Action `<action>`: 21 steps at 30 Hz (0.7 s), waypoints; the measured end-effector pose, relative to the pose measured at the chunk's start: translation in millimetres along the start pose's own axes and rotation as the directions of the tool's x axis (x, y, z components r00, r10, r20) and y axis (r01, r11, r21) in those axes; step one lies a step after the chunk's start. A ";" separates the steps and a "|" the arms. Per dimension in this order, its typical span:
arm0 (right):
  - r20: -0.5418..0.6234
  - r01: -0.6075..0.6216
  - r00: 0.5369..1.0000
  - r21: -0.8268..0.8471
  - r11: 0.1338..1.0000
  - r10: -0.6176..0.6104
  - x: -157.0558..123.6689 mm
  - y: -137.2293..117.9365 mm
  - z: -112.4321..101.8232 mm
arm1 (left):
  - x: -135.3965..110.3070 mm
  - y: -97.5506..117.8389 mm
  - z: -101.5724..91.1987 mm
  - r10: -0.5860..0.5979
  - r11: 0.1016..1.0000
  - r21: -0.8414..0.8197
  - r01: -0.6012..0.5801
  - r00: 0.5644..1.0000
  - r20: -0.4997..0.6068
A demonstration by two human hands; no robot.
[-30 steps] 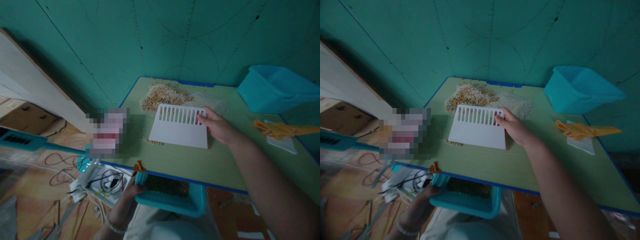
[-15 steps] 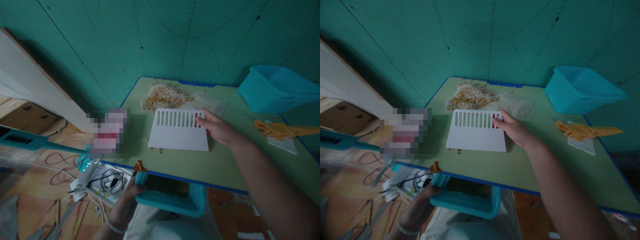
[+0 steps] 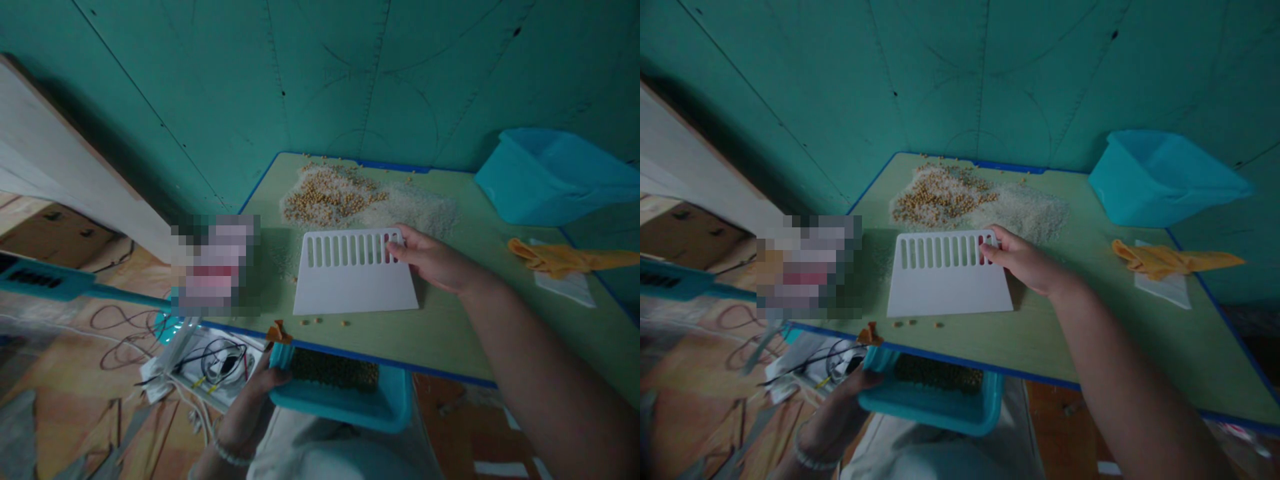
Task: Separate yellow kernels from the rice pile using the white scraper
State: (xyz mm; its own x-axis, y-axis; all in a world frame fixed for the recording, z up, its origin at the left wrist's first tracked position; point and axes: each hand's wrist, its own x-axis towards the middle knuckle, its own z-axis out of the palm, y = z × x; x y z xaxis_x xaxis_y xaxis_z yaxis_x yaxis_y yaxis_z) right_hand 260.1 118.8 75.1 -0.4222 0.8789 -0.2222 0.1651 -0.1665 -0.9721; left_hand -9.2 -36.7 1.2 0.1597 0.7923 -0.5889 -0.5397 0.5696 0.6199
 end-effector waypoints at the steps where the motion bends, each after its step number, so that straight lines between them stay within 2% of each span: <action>1: 0.010 -0.006 1.000 0.001 1.000 0.006 -0.1 0.2 -0.5 | -0.4 0.2 0.5 -0.003 1.000 -0.002 0.003 1.000 0.001; 9: 0.180 -0.089 0.980 0.038 0.995 0.081 -3.7 -3.7 -0.9 | 0.9 -2.6 1.2 0.024 1.000 -0.016 -0.024 0.999 -0.027; 14: 0.238 -0.157 0.957 -0.063 0.986 0.167 -7.6 -7.8 -7.3 | 1.2 -2.8 4.6 0.021 0.999 -0.048 -0.022 0.999 -0.037; 21: 0.439 -0.195 0.860 -0.192 0.962 0.262 -12.5 -11.6 -9.0 | 0.6 -1.4 4.9 0.021 1.000 -0.014 -0.021 1.000 0.018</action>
State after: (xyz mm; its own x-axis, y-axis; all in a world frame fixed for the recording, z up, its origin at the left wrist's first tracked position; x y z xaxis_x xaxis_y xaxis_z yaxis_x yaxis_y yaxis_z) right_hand 271.5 113.7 89.8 -0.7108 0.5156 -0.4784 0.4119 -0.2462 -0.8773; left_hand -4.3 -36.0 2.4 0.1633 0.8078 -0.5664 -0.5543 0.5500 0.6247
